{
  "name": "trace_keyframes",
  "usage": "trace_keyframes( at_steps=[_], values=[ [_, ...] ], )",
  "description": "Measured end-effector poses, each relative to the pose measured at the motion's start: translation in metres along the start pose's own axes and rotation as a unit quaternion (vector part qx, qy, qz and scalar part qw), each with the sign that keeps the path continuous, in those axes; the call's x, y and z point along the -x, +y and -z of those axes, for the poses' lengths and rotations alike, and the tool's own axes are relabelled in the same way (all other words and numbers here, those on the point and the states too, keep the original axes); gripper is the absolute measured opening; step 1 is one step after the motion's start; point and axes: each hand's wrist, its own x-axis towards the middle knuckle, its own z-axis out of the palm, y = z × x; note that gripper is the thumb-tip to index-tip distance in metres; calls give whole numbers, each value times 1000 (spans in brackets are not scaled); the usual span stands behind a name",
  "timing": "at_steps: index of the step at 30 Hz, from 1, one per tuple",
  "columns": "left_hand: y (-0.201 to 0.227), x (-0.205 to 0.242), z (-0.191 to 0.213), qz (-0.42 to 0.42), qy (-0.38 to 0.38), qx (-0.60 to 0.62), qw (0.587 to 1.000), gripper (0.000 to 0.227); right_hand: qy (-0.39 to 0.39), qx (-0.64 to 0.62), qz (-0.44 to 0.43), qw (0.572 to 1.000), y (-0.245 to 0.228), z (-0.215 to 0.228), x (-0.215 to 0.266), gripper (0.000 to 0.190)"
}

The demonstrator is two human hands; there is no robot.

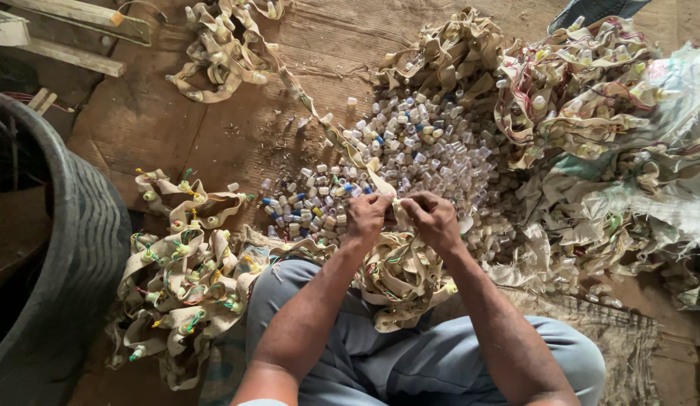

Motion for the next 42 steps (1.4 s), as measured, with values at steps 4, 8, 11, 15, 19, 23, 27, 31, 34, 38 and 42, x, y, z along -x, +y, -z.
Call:
trace_keyframes(
  at_steps=[4, 8, 11, 15, 19, 23, 27, 31, 34, 38, 42],
  values=[
    [0, 0, -1, 14, 11, 74, 997, 25, 26, -35, 4, 999, -4, 0, 1, 34],
    [-2, -2, 0, 9, 12, 73, 997, 27, 39, -72, -42, 996, -5, 2, -4, 20],
    [-6, -6, 1, 54, 17, 122, 991, 23, 144, -44, 41, 988, -6, 17, -6, 29],
    [-2, -29, 7, 7, 53, 228, 972, 24, 242, 78, -5, 967, -7, 46, -4, 51],
    [33, -73, 22, -16, 90, 224, 970, 25, 176, -105, -93, 974, -12, 45, 5, 48],
    [94, -134, 34, -38, 113, 224, 967, 26, -4, 136, -122, 983, -39, 56, 25, 56],
    [151, -173, 54, -48, 134, 216, 966, 27, -289, 329, -156, 885, -70, 32, 54, 133],
    [137, -143, 43, -42, 96, 150, 983, 28, -205, 412, -123, 879, -60, -17, 78, 126],
    [81, -58, 32, -74, 22, -295, 952, 33, -175, 464, -114, 861, -36, -32, 82, 97],
    [41, 44, 49, -225, -190, -191, 936, 73, -140, 443, -53, 884, -14, -33, 66, 69],
    [36, 86, 58, -241, -221, -356, 875, 94, -94, 294, -80, 948, -14, -18, 60, 47]
  ],
)
